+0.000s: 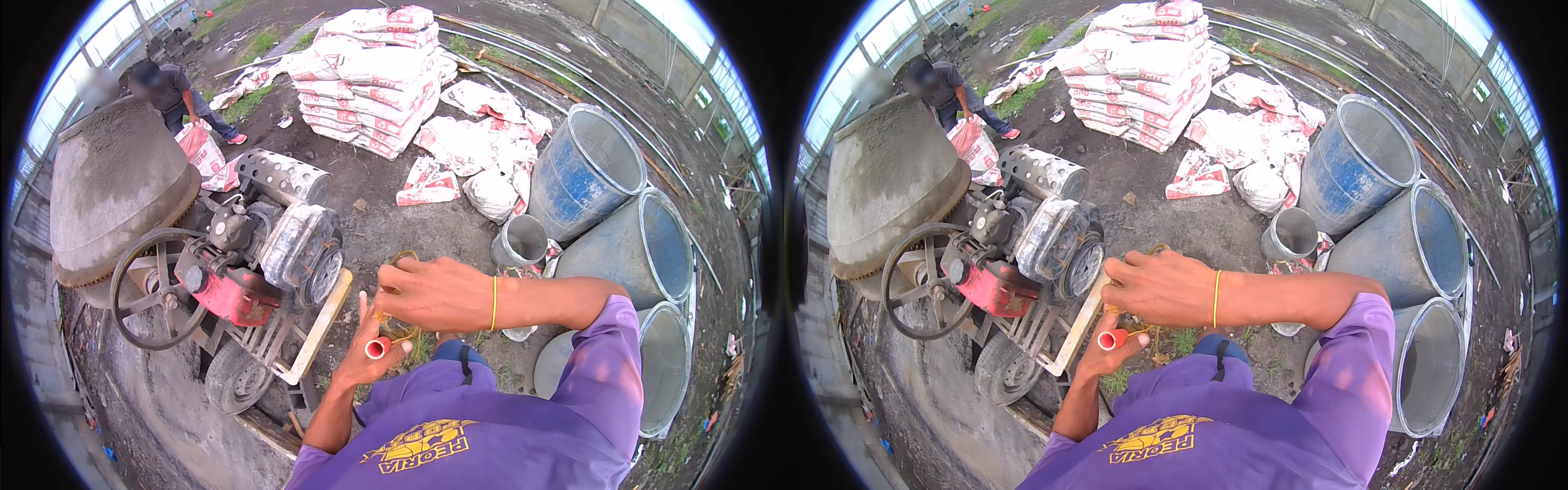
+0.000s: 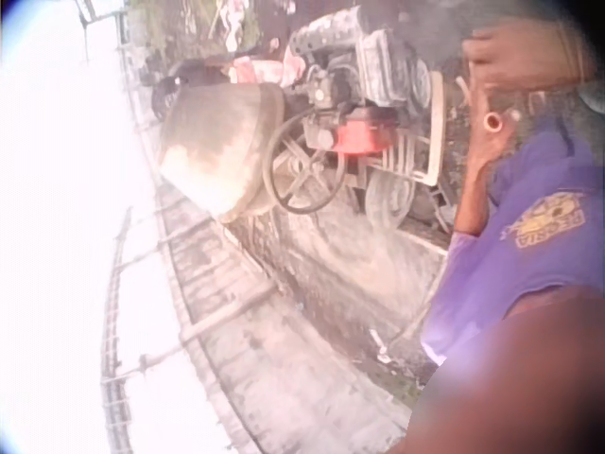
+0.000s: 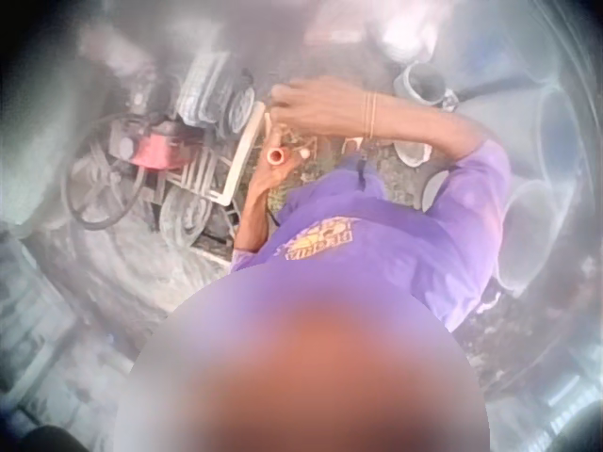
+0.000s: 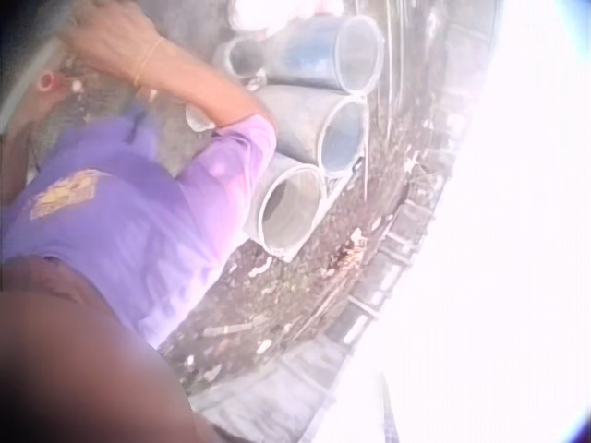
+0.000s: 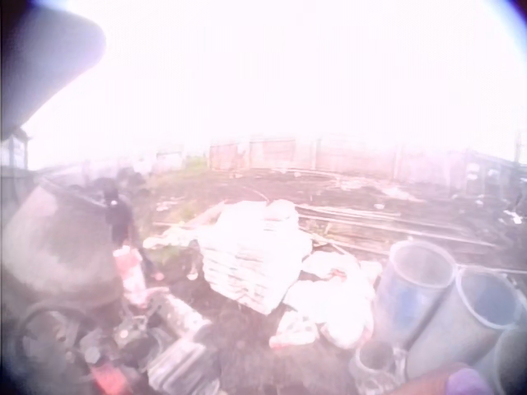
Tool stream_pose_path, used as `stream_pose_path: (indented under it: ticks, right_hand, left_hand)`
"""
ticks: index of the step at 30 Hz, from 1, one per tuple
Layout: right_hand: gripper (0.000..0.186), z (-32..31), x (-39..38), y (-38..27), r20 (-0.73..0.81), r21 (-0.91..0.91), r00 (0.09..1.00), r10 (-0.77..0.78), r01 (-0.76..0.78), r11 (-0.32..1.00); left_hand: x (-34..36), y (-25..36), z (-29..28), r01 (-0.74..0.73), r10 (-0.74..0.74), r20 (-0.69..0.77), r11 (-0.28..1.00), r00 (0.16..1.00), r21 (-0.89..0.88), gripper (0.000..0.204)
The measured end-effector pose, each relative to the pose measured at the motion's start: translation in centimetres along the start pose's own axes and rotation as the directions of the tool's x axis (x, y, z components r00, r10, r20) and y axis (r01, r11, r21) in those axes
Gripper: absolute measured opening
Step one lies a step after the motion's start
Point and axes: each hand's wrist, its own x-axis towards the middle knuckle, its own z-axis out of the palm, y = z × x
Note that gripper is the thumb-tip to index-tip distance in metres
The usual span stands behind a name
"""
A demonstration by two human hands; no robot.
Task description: The person adjusts the cement mixer's lever, then removes and reattaches a yellow rope to the engine's pull-start handle. They repeatedly pull the rope to start the engine, inspect the rope, and rewrap it around the handle. Another person is visible in the background moving cement bags.
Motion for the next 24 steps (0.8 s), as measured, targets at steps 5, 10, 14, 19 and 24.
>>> stream_pose_path:
  ticks: [5, 10, 14, 19, 24]
  right_hand:
    - [0.018, -5.5, -7.0, 8.6, -0.035, -0.133, 0.998, 0.046, -0.051, 0.990]
    - [0.019, -9.0, -15.4, 18.4, -0.007, -0.309, 0.983, 0.182, -0.175, 0.935]
    - [0.021, -13.0, -19.4, 25.5, -0.036, -0.296, 0.962, 0.272, -0.270, 0.916]
    - [0.022, -15.8, -18.5, 33.9, -0.055, -0.314, 0.976, 0.211, -0.218, 0.924]
    - [0.019, -17.7, -14.0, 42.8, -0.003, -0.360, 0.973, 0.230, -0.216, 0.908]
  left_hand:
    - [12.4, -0.5, 3.3, 0.000, 0.164, 0.154, 0.683, 0.974, -0.730, 0.032]
    - [25.4, 0.8, 8.2, 0.443, 0.112, 0.530, 0.422, 0.841, -0.791, 0.030]
    - [34.1, 3.2, 12.5, 0.473, 0.061, 0.554, 0.448, 0.830, -0.759, 0.024]
    - [43.6, 3.7, 11.8, 0.437, -0.031, 0.488, 0.497, 0.873, -0.750, 0.024]
    - [52.4, 2.7, 8.0, 0.285, 0.123, 0.505, 0.702, 0.854, -0.653, 0.039]
